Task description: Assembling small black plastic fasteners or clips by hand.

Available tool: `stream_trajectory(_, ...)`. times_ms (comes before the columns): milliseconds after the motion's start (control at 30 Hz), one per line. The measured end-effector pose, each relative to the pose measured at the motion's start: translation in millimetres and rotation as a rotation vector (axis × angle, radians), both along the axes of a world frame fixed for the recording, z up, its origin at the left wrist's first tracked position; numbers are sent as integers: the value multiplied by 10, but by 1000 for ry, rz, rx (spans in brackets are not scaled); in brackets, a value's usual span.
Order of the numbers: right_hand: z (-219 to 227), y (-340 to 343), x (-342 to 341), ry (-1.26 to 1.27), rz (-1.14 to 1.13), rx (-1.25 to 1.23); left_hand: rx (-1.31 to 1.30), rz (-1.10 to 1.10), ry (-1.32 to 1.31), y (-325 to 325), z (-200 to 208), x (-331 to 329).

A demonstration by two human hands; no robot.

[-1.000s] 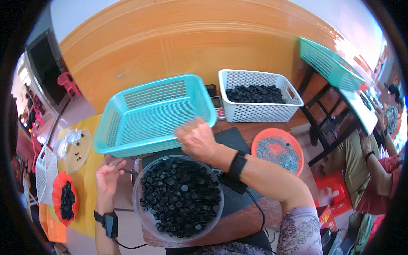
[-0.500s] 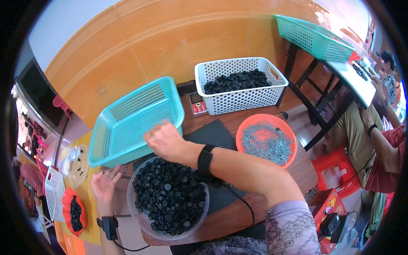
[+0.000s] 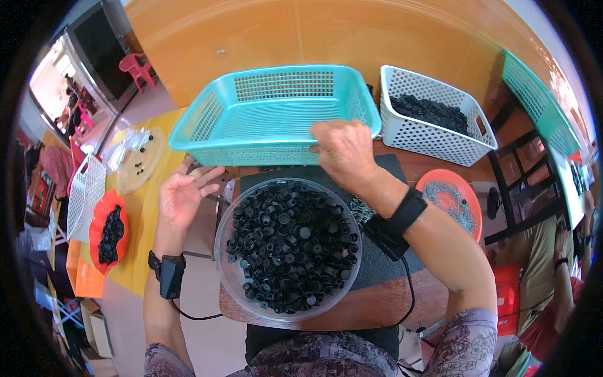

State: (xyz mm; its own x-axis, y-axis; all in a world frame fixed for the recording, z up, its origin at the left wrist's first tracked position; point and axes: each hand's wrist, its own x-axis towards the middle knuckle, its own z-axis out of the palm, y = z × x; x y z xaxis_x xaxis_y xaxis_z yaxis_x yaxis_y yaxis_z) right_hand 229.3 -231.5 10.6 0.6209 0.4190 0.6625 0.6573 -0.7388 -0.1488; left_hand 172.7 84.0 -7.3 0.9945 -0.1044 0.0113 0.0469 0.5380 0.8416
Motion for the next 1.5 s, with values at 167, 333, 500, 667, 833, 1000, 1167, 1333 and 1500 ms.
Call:
stream_trajectory(167,62,25,-13,2,-28,34,117,156,162,-19,-265,-21)
stream_trajectory(333,171,28,19,58,-44,104,614,43,-14,-188,-329,95)
stream_trajectory(500,211,14,-20,123,-98,102,1030,-260,-373,-355,-314,392)
stream_trajectory(667,158,17,-39,110,-68,117,1250,-459,-634,-485,-368,651)
stream_trajectory(833,164,40,-28,113,-69,118,1327,-440,-685,-484,-381,798)
stream_trajectory(1000,317,-36,11,277,-144,153,1217,-469,-660,-539,-370,1033)
stream_trajectory(1167,547,131,-79,450,-113,302,1059,-394,-523,-448,-557,1141)
stream_trajectory(1333,578,-58,-31,388,-60,281,1159,-407,-361,-638,-504,1066)
stream_trajectory(1500,600,-25,-22,396,21,317,1291,-410,-548,-574,-559,1201)
